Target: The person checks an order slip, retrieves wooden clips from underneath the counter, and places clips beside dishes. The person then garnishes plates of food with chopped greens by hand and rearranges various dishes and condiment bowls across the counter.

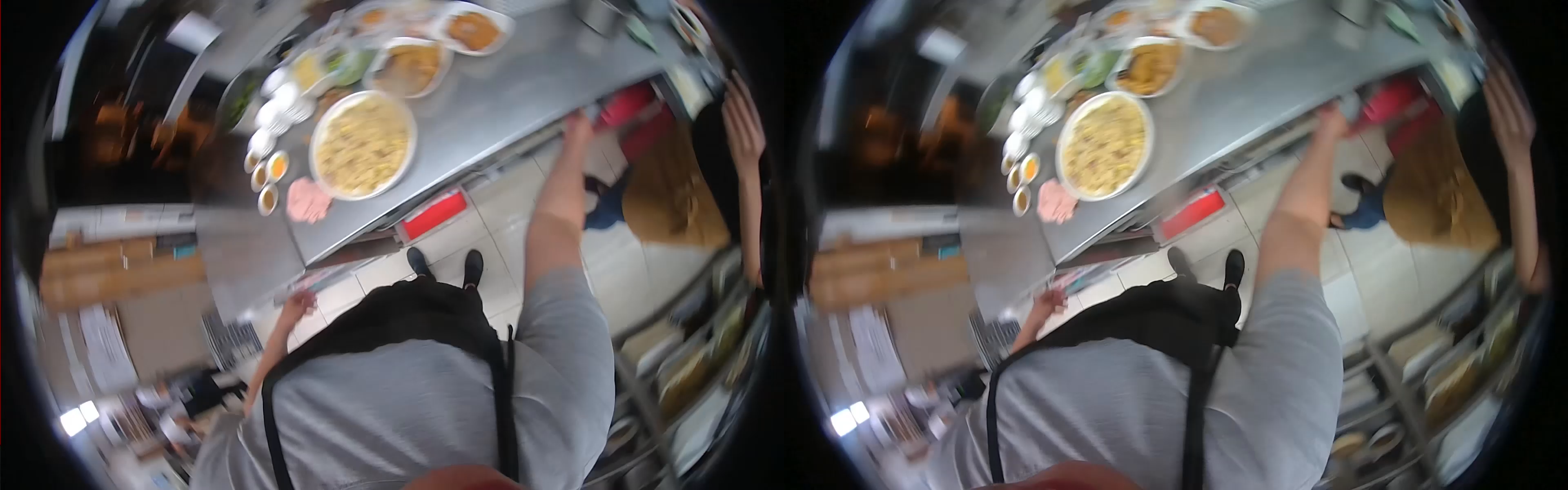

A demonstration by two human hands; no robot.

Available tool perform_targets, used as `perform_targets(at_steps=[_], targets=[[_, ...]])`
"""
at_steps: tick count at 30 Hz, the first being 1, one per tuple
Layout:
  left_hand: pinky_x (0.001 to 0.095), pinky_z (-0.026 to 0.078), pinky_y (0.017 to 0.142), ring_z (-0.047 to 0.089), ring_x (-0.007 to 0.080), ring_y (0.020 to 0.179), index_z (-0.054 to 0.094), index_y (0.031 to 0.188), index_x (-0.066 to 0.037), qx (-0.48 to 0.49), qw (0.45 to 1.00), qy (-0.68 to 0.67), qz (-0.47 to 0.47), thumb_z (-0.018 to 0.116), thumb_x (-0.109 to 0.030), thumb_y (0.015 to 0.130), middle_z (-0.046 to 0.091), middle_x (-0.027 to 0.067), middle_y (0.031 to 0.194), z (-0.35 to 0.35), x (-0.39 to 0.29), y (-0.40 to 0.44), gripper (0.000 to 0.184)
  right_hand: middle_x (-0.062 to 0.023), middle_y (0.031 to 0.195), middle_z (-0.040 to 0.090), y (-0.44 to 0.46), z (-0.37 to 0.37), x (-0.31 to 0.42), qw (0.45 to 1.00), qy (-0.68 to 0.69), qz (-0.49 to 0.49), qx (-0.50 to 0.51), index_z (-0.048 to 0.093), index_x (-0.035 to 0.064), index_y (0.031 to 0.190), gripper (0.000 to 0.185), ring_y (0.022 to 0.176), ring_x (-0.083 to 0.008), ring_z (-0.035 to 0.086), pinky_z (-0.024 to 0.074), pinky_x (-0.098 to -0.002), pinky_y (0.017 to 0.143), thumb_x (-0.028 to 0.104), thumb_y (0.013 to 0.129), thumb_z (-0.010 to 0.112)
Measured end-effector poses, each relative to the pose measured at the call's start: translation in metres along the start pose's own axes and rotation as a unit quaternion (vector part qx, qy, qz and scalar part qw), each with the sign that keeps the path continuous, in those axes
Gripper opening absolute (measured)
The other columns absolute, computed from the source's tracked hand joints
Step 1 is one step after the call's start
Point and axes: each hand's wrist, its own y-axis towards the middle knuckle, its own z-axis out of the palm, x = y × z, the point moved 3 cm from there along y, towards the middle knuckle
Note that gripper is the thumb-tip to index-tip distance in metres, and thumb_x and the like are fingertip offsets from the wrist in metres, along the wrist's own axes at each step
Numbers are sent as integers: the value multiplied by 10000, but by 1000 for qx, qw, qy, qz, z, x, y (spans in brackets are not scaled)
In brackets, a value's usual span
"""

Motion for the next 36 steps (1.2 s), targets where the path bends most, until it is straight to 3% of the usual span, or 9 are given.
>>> perform_targets(at_steps=[3, 6, 10, 12, 21, 23, 27, 30, 36], targets=[[243, 453, 545, 554, 127, 652, 550, 891, -37, 34, 978, -197, -67, 463, -161, 817, 567, 44, 770, 6, -2, -23, 168, -158, 815, 536, -14, 9, 11, 985, -49, -65, -149, 445, -51, 887, 243, 659, -266, 561, 494, -356, 528, -115, 680, 555], [244, 452, 544, 554, 127, 651, 551, 892, -37, 22, 994, -56, -92, 461, -159, 818, 567, 43, 768, 4, 17, -31, 169, -138, 654, 559, -51, 8, 31, 975, 29, -5, -221, 502, -78, 737, 115, 500, -178, 554, 456, -230, 378, -53, 699, 607], [244, 451, 543, 554, 127, 649, 551, 894, -37, 13, 994, 52, -97, 457, -156, 819, 568, 42, 764, -4, 30, -20, 170, -161, 707, 586, -50, -25, 37, 970, -112, -23, -213, 549, -45, 828, 178, 559, -228, 583, 495, -296, 486, 57, 698, 616], [244, 451, 543, 554, 127, 649, 551, 895, -37, 15, 992, 81, -96, 456, -155, 819, 568, 42, 762, -7, 32, -16, 170, -160, 790, 592, -54, -15, 52, 786, -557, -253, -86, 579, 50, 945, 226, 696, -283, 594, 487, -353, 616, 98, 725, 565], [245, 449, 540, 553, 128, 646, 552, 900, -36, 21, 987, 133, -91, 448, -149, 821, 568, 40, 754, -10, 38, -8, 172, -186, 851, 573, -57, 28, 57, 676, -668, -310, 27, 627, 129, 881, 242, 848, -325, 540, 441, -398, 731, 115, 698, 470], [245, 449, 540, 553, 128, 645, 553, 901, -36, 21, 986, 136, -94, 446, -147, 822, 568, 39, 753, -10, 41, -9, 173, -155, 786, 584, -66, 19, 58, 685, -668, -290, 26, 629, 124, 860, 199, 782, -286, 571, 452, -367, 713, 117, 700, 510], [245, 448, 539, 553, 129, 644, 553, 903, -36, 20, 987, 131, -95, 443, -145, 823, 568, 39, 749, -7, 46, -13, 174, -81, 670, 577, -51, -41, 43, 967, -200, -94, -125, 579, 55, 838, 131, 504, -146, 547, 450, -235, 453, 12, 714, 581], [245, 447, 538, 553, 129, 643, 554, 904, -36, 23, 989, 125, -81, 441, -143, 824, 568, 38, 746, -11, 49, -9, 175, -62, 651, 564, -51, -27, 43, 982, -49, -57, -172, 543, 31, 758, 74, 462, -131, 520, 409, -211, 391, -16, 710, 574], [240, 443, 585, 539, 105, 657, 554, 954, -18, -12, 984, 161, 68, 493, -94, 801, 596, 41, 791, -21, -40, 21, 181, -173, 1072, 506, -21, 39, 22, 999, -10, -12, 48, 462, -52, 1084, 336, 943, -307, 512, 420, -439, 826, 104, 786, 476]])
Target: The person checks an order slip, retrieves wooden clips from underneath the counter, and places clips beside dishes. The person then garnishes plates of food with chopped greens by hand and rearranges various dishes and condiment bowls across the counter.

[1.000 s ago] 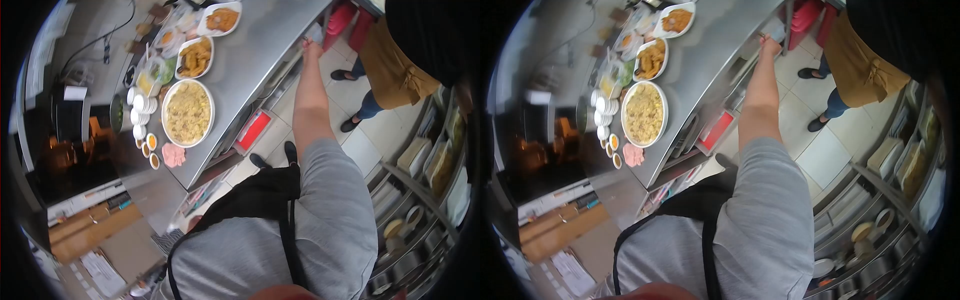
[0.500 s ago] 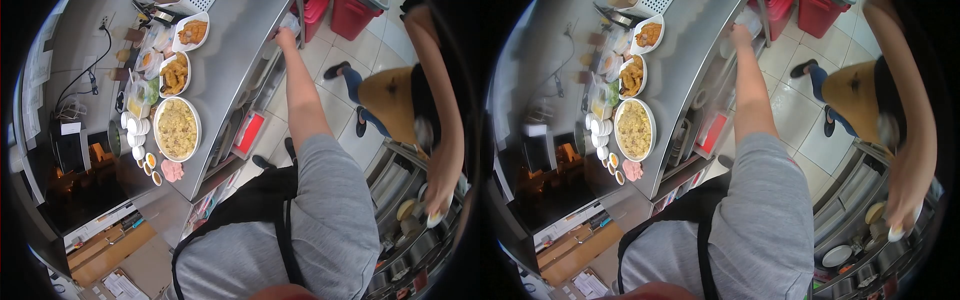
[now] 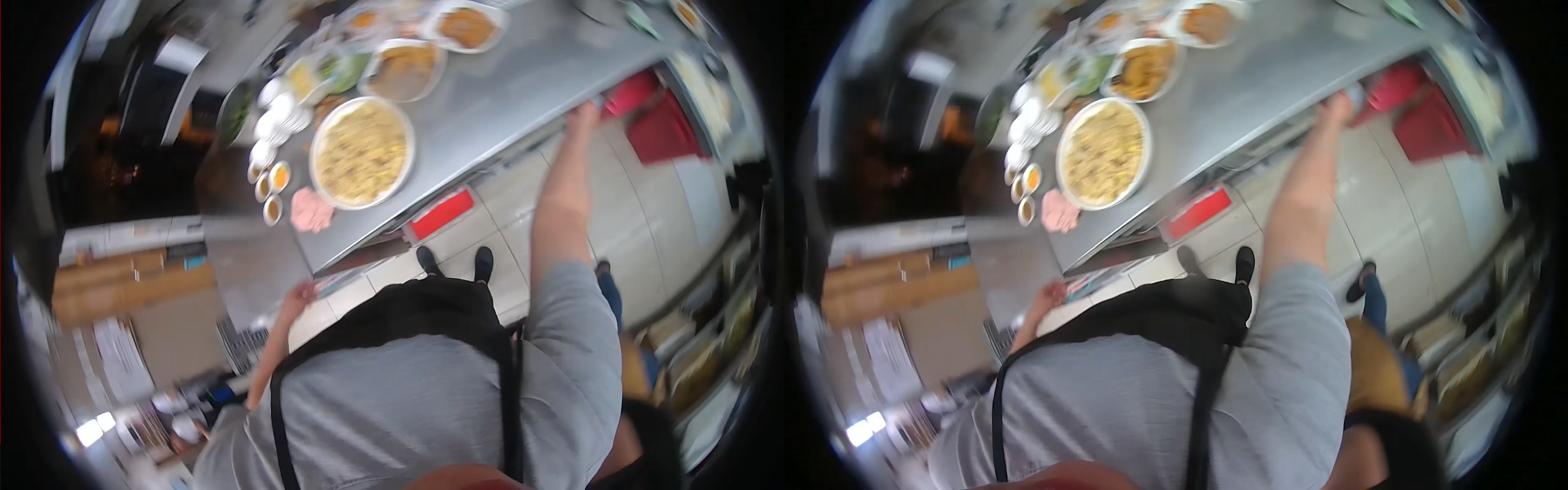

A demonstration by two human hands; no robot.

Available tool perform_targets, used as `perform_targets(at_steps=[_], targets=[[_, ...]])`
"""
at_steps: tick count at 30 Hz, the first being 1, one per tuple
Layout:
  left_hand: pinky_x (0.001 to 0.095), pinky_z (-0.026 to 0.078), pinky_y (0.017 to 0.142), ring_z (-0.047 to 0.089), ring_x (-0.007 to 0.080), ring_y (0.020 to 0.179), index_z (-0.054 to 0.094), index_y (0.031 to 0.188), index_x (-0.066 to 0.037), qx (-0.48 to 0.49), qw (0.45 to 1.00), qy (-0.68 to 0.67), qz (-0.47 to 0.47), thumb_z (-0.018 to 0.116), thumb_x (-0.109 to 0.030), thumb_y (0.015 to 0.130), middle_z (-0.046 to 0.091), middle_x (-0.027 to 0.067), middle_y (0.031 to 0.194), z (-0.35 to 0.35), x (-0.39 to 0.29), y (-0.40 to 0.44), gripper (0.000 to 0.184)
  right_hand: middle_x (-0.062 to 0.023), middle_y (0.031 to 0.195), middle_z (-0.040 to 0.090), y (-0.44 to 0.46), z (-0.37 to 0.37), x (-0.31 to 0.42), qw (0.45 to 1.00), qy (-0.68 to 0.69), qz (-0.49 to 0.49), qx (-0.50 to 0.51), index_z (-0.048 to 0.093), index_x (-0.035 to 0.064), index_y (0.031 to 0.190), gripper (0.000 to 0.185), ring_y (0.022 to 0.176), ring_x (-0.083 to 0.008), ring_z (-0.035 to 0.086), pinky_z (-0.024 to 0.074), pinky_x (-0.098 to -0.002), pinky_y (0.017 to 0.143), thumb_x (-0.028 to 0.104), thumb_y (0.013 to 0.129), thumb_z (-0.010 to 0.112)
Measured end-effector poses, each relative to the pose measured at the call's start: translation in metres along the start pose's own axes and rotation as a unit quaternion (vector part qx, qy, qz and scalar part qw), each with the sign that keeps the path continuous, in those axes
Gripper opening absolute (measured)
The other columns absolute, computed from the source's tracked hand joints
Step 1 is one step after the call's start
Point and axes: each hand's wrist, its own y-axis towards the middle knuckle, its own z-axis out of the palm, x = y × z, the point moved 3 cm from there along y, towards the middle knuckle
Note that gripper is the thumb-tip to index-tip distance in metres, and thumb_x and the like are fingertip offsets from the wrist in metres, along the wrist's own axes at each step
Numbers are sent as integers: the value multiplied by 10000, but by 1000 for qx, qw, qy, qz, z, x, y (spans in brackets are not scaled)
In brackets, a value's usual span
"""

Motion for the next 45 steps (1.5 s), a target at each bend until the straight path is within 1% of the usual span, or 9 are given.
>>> perform_targets(at_steps=[3, 6, 22, 24, 25, 27, 33, 39, 45], targets=[[254, 443, 666, 557, 115, 734, 553, 980, -39, -44, 997, -60, 25, 560, -150, 775, 608, 48, 822, -26, -77, 16, 234, -165, 1057, 513, 15, -30, -12, 999, -25, 24, 24, 465, -45, 1059, 289, 976, -281, 492, 402, -410, 856, 125, 825, 453], [255, 444, 638, 552, 130, 702, 560, 981, -43, -101, 988, 44, 104, 568, -193, 774, 593, 53, 796, -58, -127, 51, 256, -74, 701, 569, 45, -115, -35, 998, -37, 50, -8, 531, 6, 852, 153, 608, -139, 558, 479, -209, 506, 115, 759, 582], [277, 461, 451, 557, 152, 439, 606, 546, -64, -161, 981, 103, 28, 456, -378, 772, 575, 48, 500, -87, -168, 308, 415, -24, 586, 504, -160, -114, -30, 933, -356, 46, -2, 535, 42, 805, 112, 480, -104, 448, 357, -235, 410, 151, 795, 516], [235, 445, 438, 521, 128, 429, 573, 669, -54, -238, 959, -153, 30, 521, -252, 758, 538, 32, 532, -97, -207, 249, 224, -27, 656, 523, -204, -83, -23, 885, -463, 8, 57, 536, 66, 895, 147, 574, -118, 491, 397, -251, 497, 135, 785, 468], [223, 446, 434, 529, 122, 479, 537, 807, -28, -251, 944, -207, 52, 551, -171, 743, 531, 33, 611, -102, -216, 232, 158, -34, 683, 539, -189, -110, -59, 689, -687, -208, 102, 538, 74, 946, 185, 629, -140, 509, 415, -268, 576, 148, 830, 413], [222, 465, 507, 545, 113, 559, 533, 863, -14, -188, 929, -287, 139, 554, -133, 776, 556, 56, 678, -83, -256, 170, 149, -47, 790, 589, -292, -12, -9, 874, -443, -62, 190, 567, 39, 894, 153, 734, -140, 540, 429, -264, 677, 142, 836, 471], [231, 469, 672, 579, 152, 711, 539, 950, -15, 243, 923, -295, 48, 519, -174, 829, 595, 83, 871, 80, -292, 53, 200, 7, 855, 549, -431, 67, -19, 870, -187, 123, 440, 566, 52, 1000, 230, 751, -51, 497, 409, -195, 632, 204, 830, 536], [259, 477, 680, 566, 147, 777, 490, 1073, -11, 214, 962, -165, 29, 512, -189, 834, 580, 69, 916, 120, -278, 28, 298, -26, 760, 567, -401, 15, -24, 866, -124, 336, 348, 544, 47, 974, 254, 674, -78, 548, 463, -205, 594, 260, 837, 521], [245, 461, 655, 558, 115, 710, 520, 1040, -46, 193, 976, -26, -92, 583, -210, 791, 575, 20, 838, 69, -151, 32, 305, -135, 755, 611, -239, -82, -66, 698, -656, -33, 286, 633, 70, 876, 263, 709, -250, 594, 477, -345, 666, 291, 743, 583]])
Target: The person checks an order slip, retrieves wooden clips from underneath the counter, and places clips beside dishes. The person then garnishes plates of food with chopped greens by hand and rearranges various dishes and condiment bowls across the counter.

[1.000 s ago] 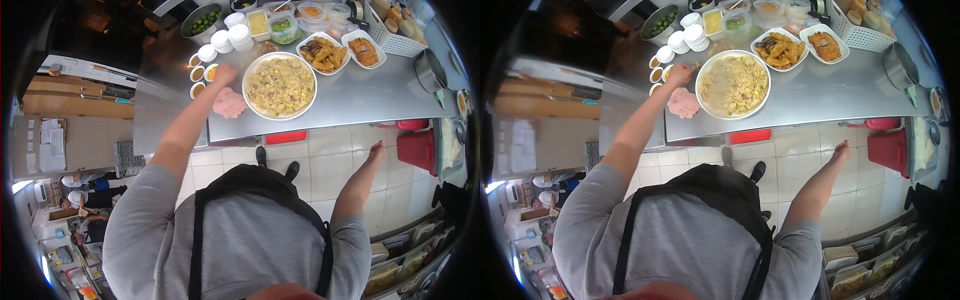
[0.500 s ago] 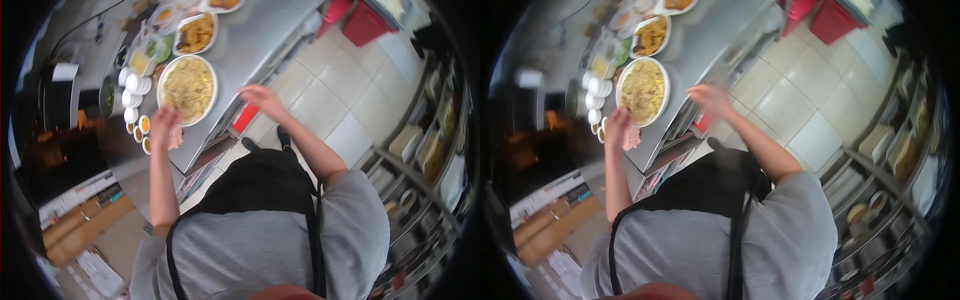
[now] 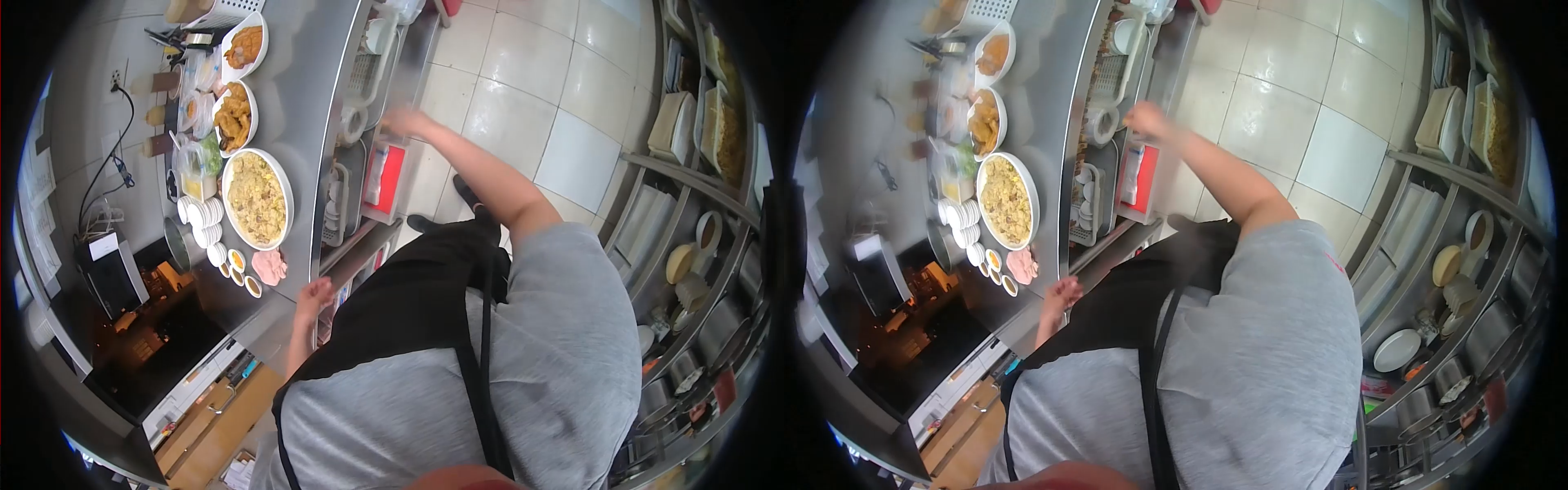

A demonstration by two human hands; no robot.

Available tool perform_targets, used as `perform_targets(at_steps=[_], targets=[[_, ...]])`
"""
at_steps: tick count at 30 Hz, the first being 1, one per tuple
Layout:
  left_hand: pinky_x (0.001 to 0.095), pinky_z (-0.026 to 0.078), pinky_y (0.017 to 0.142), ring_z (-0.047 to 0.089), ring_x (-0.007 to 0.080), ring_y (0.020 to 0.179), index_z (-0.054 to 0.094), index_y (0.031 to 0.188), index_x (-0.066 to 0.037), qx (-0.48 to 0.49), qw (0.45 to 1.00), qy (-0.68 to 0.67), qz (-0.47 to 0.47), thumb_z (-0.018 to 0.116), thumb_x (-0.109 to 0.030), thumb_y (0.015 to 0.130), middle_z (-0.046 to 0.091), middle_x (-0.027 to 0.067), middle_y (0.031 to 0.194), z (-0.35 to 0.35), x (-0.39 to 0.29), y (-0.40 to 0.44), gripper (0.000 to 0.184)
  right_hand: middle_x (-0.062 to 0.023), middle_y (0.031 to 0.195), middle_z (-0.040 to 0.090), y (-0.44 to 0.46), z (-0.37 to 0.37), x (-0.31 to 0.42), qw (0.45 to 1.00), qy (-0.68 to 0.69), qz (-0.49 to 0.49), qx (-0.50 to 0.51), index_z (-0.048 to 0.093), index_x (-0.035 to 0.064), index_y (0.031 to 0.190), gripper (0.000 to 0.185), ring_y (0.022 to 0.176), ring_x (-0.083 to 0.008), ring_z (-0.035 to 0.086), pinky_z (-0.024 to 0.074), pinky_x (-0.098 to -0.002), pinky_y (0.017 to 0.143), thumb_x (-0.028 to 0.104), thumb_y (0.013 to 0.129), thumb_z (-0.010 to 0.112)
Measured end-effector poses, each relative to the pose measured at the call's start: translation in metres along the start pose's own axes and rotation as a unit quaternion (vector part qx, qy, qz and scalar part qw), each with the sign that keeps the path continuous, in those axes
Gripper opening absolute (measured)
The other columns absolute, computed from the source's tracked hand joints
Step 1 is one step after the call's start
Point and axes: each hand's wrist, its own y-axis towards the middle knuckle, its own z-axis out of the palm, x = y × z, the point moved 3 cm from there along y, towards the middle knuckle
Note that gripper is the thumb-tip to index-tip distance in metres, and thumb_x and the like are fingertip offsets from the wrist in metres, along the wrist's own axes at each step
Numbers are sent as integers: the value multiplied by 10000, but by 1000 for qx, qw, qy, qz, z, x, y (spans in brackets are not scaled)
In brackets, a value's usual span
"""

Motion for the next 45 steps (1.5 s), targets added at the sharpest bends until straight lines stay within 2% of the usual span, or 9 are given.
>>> perform_targets(at_steps=[6, 9, 11, 15, 19, 26, 37, 44, 45], targets=[[243, 443, 615, 560, 113, 676, 573, 941, -58, -85, 992, 88, 5, 594, -205, 776, 589, 28, 747, -16, 88, -5, 222, -180, 838, 601, 66, -77, -14, 988, -111, -44, -95, 619, 24, 757, 207, 793, -262, 589, 468, -370, 695, 215, 727, 544], [244, 443, 613, 560, 114, 678, 574, 937, -58, -92, 988, 124, 13, 595, -203, 774, 590, 30, 746, -20, 120, -10, 219, -109, 872, 612, 67, -120, -4, 944, 257, 143, -150, 616, 115, 917, 236, 808, -280, 581, 464, -346, 711, 158, 689, 574], [244, 442, 612, 560, 115, 679, 575, 934, -58, -96, 986, 137, 17, 596, -202, 774, 591, 31, 746, -22, 132, -11, 217, -116, 868, 612, 92, -135, -9, 958, 48, 140, -245, 612, 123, 950, 329, 821, -284, 576, 460, -342, 732, 86, 623, 602], [244, 441, 610, 561, 116, 681, 577, 928, -57, -102, 983, 153, 20, 597, -200, 772, 592, 34, 745, -25, 148, -12, 213, -121, 916, 597, 118, -134, 14, 946, 5, 41, -320, 613, 102, 902, 250, 853, -276, 566, 451, -360, 745, 95, 662, 546], [245, 439, 608, 561, 117, 683, 580, 922, -56, -104, 981, 161, 23, 598, -198, 770, 593, 36, 744, -28, 157, -11, 209, -133, 980, 578, 116, -141, 26, 990, -106, 49, -77, 587, 118, 996, 307, 901, -296, 551, 449, -376, 772, 127, 736, 425], [245, 437, 604, 561, 119, 687, 583, 913, -55, -107, 980, 166, 25, 600, -195, 767, 595, 41, 742, -34, 164, -7, 203, -134, 925, 596, 127, -186, -38, 929, 88, 156, -325, 621, 134, 882, 221, 826, -299, 581, 460, -371, 734, 164, 680, 535], [246, 434, 598, 562, 122, 693, 589, 897, -53, -110, 980, 166, 16, 603, -189, 762, 599, 48, 740, -49, 175, 2, 193, -147, 1072, 537, 200, -243, -22, 932, 36, 203, -300, 388, 244, 1208, 509, 1001, -311, 504, 393, -352, 849, 122, 716, 443], [247, 432, 594, 562, 124, 697, 592, 889, -51, -109, 978, 174, 37, 605, -186, 760, 601, 51, 738, -58, 188, 7, 187, -133, 981, 577, 205, -241, -43, 973, -40, 97, -208, 560, 170, 982, 277, 950, -289, 531, 417, -377, 813, 182, 719, 475], [249, 431, 606, 564, 132, 709, 591, 881, -45, -95, 983, 154, -12, 617, -175, 748, 604, 64, 761, -59, 186, 7, 188, -135, 907, 591, 200, -243, -50, 940, 46, 143, -307, 583, 147, 908, 225, 900, -278, 548, 423, -367, 780, 165, 693, 516]])
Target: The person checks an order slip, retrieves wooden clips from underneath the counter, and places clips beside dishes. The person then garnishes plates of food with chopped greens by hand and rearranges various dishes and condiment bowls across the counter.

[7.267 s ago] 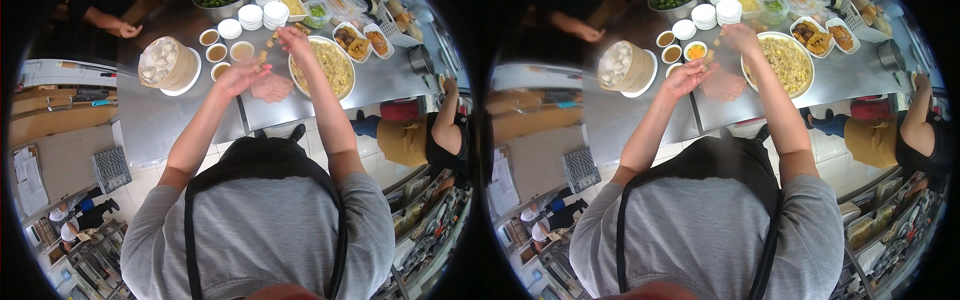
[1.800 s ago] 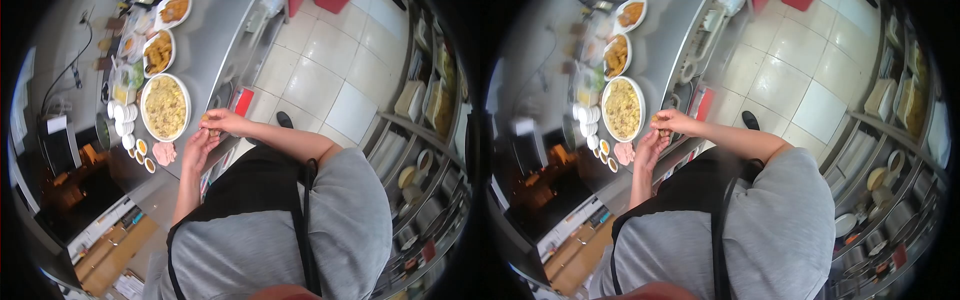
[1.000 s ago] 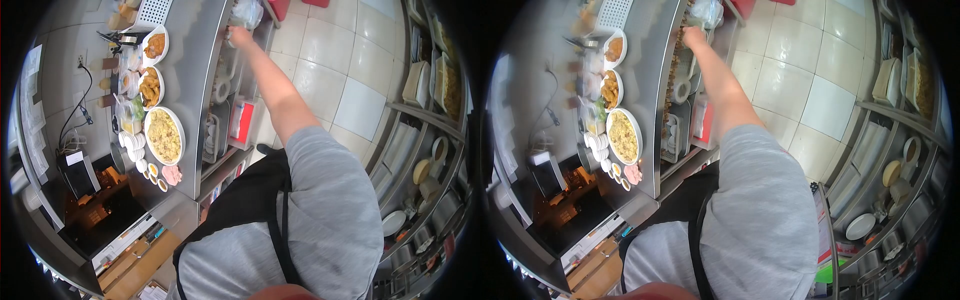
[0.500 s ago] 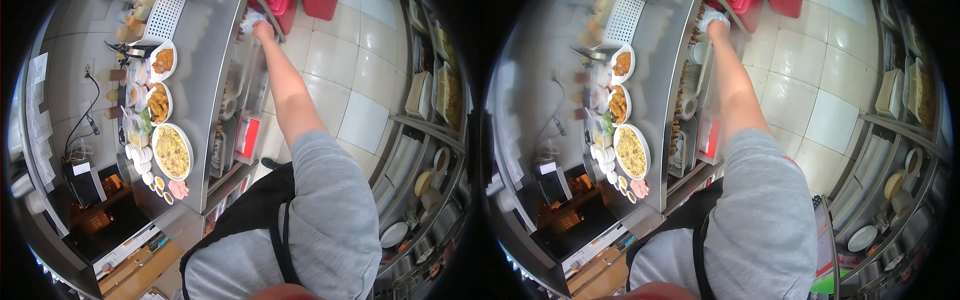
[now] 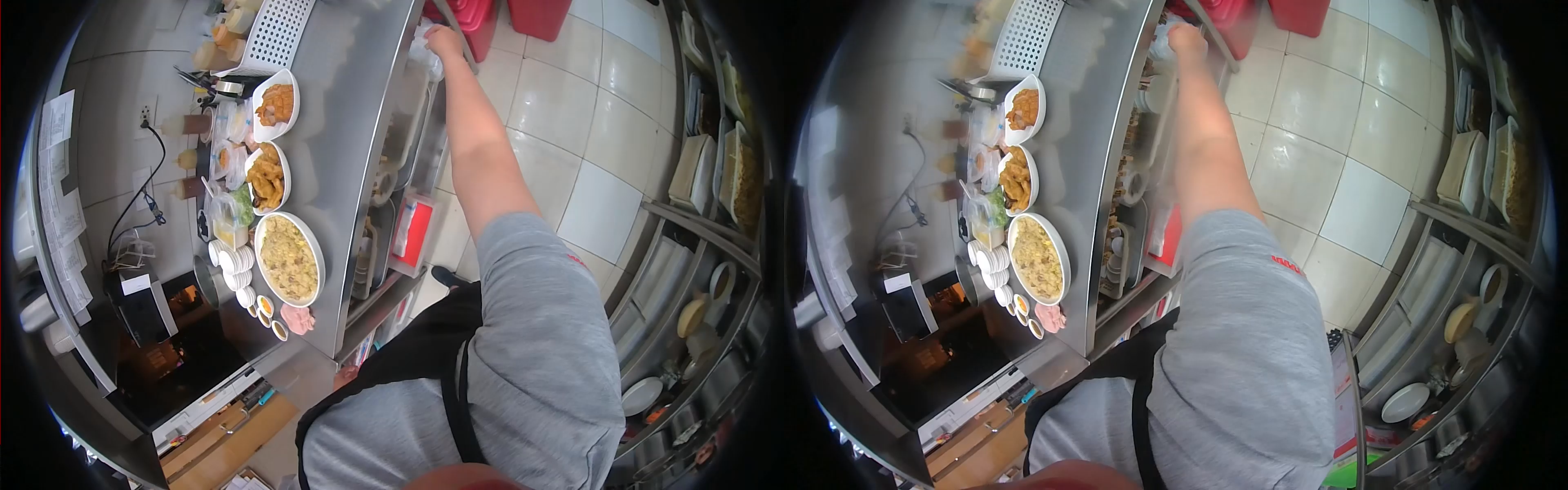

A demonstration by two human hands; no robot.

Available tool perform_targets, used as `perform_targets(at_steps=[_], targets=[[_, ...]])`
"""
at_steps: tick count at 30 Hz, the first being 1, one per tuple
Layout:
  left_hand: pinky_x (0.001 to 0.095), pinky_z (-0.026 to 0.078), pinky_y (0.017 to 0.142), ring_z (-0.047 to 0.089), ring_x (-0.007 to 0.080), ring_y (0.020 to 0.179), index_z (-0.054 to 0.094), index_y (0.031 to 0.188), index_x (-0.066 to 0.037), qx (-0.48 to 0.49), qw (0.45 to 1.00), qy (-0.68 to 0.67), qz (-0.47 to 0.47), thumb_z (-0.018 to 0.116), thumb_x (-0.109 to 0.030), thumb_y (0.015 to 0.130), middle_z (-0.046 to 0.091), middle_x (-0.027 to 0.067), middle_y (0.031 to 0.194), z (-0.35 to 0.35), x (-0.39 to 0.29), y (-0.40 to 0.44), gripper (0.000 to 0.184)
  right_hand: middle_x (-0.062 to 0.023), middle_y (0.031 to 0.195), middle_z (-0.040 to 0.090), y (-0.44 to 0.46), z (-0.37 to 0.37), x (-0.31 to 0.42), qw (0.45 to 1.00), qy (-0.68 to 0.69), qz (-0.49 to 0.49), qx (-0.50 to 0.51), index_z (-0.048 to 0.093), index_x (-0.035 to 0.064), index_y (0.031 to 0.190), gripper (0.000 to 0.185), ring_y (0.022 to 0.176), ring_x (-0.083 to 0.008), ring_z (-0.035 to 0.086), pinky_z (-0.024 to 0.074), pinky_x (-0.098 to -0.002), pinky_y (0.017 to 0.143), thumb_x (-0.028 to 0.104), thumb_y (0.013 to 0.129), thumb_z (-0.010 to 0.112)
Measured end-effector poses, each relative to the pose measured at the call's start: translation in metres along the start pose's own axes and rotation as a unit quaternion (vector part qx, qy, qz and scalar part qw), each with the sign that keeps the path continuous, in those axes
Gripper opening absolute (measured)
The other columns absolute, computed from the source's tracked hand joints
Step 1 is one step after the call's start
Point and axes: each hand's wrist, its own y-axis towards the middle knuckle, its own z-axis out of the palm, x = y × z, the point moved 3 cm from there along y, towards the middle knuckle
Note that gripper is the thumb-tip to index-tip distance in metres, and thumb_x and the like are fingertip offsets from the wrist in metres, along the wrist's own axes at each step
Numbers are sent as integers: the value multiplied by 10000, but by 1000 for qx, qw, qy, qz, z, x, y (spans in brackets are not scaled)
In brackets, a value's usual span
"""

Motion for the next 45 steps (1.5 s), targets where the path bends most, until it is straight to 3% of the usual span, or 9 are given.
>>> perform_targets(at_steps=[2, 7, 10, 21, 28, 30, 33, 39, 45], targets=[[252, 431, 618, 566, 140, 722, 590, 874, -39, 22, 998, -17, -50, 629, -164, 736, 608, 76, 783, 1, -4, -4, 190, -113, 805, 614, -3, -6, -10, 976, 87, 92, -177, 608, 100, 793, 156, 747, -219, 593, 460, -330, 651, 109, 638, 622], [265, 444, 661, 577, 169, 753, 591, 908, -59, 102, 972, -196, 82, 633, -154, 725, 612, 95, 795, 9, 42, 18, 210, -79, 752, 604, 16, 11, -43, 910, 356, 139, -161, 598, 6, 761, 89, 626, -125, 575, 463, -233, 492, 19, 681, 636], [268, 445, 662, 578, 172, 759, 592, 905, -57, 8, 999, -40, 36, 628, -152, 727, 613, 98, 798, 5, 23, 5, 205, -90, 728, 591, 9, 17, -43, 727, 637, 207, -148, 583, 8, 804, 91, 623, -169, 576, 486, -249, 533, -35, 724, 579], [277, 450, 666, 583, 181, 779, 594, 895, -51, -49, 999, 8, 17, 611, -146, 735, 617, 109, 808, 6, -45, -31, 186, -74, 668, 572, 46, 61, -10, 757, 616, 157, -152, 559, 21, 763, 101, 570, -161, 561, 459, -251, 496, -53, 695, 552], [282, 451, 668, 585, 184, 787, 595, 887, -46, -57, 998, 19, 10, 601, -143, 739, 619, 114, 811, 11, -61, -39, 177, -77, 603, 590, -15, 7, -35, 929, 211, 89, -292, 644, 108, 814, 187, 547, -211, 561, 460, -296, 547, 49, 672, 538], [282, 451, 669, 586, 184, 787, 596, 884, -45, -54, 998, 25, 5, 599, -143, 740, 619, 115, 811, 12, -54, -31, 174, -76, 717, 594, -28, 3, -21, 990, 73, -6, -124, 658, 214, 849, 225, 712, -275, 565, 456, -326, 672, 141, 686, 522], [283, 451, 669, 587, 184, 788, 596, 879, -43, -49, 998, 36, 3, 596, -143, 741, 619, 116, 810, 12, -49, -27, 171, -80, 905, 559, -39, 2, 8, 988, -75, -117, -67, 635, 266, 926, 267, 920, -292, 504, 425, -368, 770, 177, 700, 524], [284, 451, 671, 588, 185, 790, 597, 870, -38, -42, 997, 68, 6, 591, -142, 743, 620, 119, 809, 4, -51, -28, 165, -76, 990, 528, -35, -8, 8, 980, -94, 2, -173, 638, 333, 889, 301, 957, -262, 485, 404, -388, 793, 145, 712, 483], [285, 451, 672, 590, 185, 792, 599, 862, -33, -37, 995, 95, 6, 585, -142, 745, 621, 122, 808, 2, -57, -27, 160, -91, 1058, 490, -46, -2, 1, 982, -174, -75, 10, 588, 337, 994, 314, 1037, -273, 440, 379, -420, 841, 219, 705, 551]])
